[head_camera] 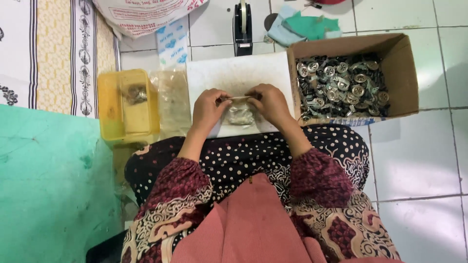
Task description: Sorting metal derailleur guards from a large box and placing them into small plastic bags for packaging.
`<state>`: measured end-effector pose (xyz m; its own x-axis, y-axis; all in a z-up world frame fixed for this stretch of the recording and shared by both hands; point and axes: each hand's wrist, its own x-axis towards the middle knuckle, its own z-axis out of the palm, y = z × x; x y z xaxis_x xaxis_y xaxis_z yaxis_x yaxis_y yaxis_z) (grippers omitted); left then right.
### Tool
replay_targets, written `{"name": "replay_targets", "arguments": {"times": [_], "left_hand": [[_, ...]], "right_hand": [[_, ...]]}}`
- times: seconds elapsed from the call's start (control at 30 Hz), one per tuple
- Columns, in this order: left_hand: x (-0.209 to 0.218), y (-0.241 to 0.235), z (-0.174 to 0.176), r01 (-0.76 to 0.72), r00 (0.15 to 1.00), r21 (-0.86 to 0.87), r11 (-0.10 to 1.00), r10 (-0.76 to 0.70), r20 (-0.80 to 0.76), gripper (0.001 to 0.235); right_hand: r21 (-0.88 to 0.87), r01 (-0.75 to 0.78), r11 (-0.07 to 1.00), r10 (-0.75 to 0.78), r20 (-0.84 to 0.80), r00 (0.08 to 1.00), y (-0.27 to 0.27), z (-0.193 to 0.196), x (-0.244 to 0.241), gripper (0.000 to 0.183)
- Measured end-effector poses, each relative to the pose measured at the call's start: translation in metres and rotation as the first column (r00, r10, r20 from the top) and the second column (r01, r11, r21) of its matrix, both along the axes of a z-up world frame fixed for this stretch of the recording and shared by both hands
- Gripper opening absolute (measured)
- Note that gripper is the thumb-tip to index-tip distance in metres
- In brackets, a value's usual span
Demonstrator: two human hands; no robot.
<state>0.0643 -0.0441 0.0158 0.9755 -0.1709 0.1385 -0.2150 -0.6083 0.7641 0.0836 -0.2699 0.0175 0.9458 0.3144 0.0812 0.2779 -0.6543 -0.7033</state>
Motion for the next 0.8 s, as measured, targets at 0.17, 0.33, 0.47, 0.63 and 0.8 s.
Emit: {"name": "replay_targets", "arguments": {"times": [0.17, 0.33, 0.47, 0.63, 0.8], "left_hand": [[0.004, 0.004, -0.031, 0.02, 0.981, 0.185, 0.983, -0.055, 0.185, 0.017], [-0.007, 0.009, -0.058, 0.05, 0.895, 0.291, 0.955, -0.173, 0.412, 0.015], [-0.025, 0.001, -0.051, 0.098, 0.812, 0.344, 0.934, -0.275, 0.515, 0.033], [-0.033, -0.006, -0.05, 0.132, 0.784, 0.367, 0.921, -0.323, 0.529, 0.036], [-0.032, -0.005, -0.055, 0.118, 0.812, 0.369, 0.922, -0.304, 0.499, 0.036]], "right_hand": [[-0.158, 0.007, 0.987, 0.051, 0.356, 0.933, 0.001, -0.046, -0.002, 0.013], [-0.222, -0.057, 0.973, 0.18, 0.588, 0.789, -0.003, -0.065, -0.013, 0.012], [-0.265, -0.054, 0.963, 0.216, 0.633, 0.743, -0.002, -0.043, -0.027, 0.016], [-0.336, -0.013, 0.942, 0.233, 0.625, 0.745, -0.011, -0.027, -0.043, 0.018], [-0.311, -0.047, 0.949, 0.162, 0.353, 0.922, -0.029, -0.022, -0.038, 0.019]]}}
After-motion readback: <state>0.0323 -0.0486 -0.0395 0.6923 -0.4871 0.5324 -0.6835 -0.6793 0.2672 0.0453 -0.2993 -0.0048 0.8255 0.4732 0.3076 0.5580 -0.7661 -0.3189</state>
